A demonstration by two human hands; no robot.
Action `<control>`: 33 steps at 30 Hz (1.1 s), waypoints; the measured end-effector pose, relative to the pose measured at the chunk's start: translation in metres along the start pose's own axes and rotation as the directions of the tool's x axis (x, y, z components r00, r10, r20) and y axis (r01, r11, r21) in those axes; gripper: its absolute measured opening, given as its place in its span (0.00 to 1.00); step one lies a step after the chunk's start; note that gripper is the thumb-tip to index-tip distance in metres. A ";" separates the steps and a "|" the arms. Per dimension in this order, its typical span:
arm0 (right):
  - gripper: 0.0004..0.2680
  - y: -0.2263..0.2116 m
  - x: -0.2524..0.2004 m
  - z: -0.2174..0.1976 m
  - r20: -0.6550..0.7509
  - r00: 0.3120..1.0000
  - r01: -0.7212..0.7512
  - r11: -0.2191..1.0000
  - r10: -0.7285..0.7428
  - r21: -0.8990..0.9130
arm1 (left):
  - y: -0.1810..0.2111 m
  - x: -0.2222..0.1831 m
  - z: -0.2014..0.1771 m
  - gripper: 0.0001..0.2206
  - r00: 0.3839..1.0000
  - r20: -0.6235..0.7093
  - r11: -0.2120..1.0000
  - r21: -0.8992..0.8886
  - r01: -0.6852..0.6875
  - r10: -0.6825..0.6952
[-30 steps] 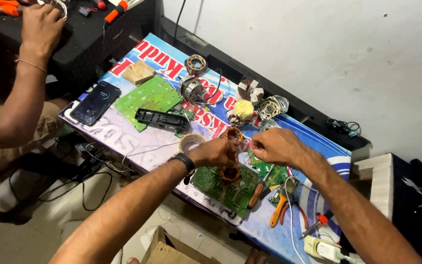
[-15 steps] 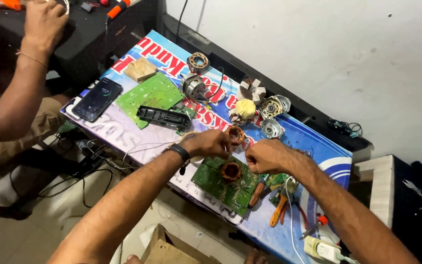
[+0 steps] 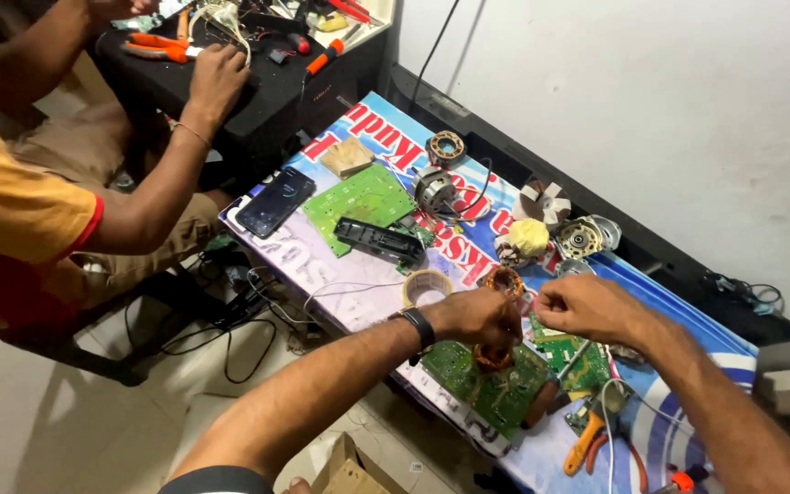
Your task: Soldering copper coils and other electronic components onto a circuit board.
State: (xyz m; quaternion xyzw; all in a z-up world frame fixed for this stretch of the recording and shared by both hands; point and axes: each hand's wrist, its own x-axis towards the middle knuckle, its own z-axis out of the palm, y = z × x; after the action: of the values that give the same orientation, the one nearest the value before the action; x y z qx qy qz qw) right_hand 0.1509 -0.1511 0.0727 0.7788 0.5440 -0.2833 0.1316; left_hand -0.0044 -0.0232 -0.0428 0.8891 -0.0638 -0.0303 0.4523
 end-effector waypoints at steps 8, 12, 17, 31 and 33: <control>0.08 0.012 0.006 0.008 -0.201 0.978 -0.032 0.992 0.057 0.124 | -0.007 0.001 0.012 0.13 0.969 -0.015 0.878 -0.427 0.218 -0.248; 0.07 0.004 0.002 0.011 -0.188 0.980 -0.033 0.989 0.060 0.144 | -0.006 0.011 0.029 0.11 0.880 -0.057 0.815 -0.410 0.409 -0.471; 0.08 -0.012 -0.006 0.002 -0.138 0.989 -0.056 0.998 0.060 0.037 | 0.001 0.012 0.032 0.12 0.821 -0.087 0.790 -0.345 0.506 -0.564; 0.05 0.005 0.013 0.028 0.047 0.999 0.028 0.998 -0.025 -0.061 | -0.021 -0.004 -0.014 0.12 0.886 0.064 0.699 -0.591 0.404 -0.458; 0.05 0.006 0.018 0.031 0.060 0.998 0.021 0.995 -0.015 -0.092 | -0.034 -0.003 -0.014 0.12 0.882 0.033 0.722 -0.559 0.407 -0.471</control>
State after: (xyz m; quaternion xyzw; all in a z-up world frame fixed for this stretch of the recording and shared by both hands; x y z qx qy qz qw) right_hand 0.1513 -0.1554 0.0367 0.7581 0.5596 -0.2816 0.1811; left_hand -0.0026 0.0084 -0.0624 0.7102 0.1854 -0.1040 0.6711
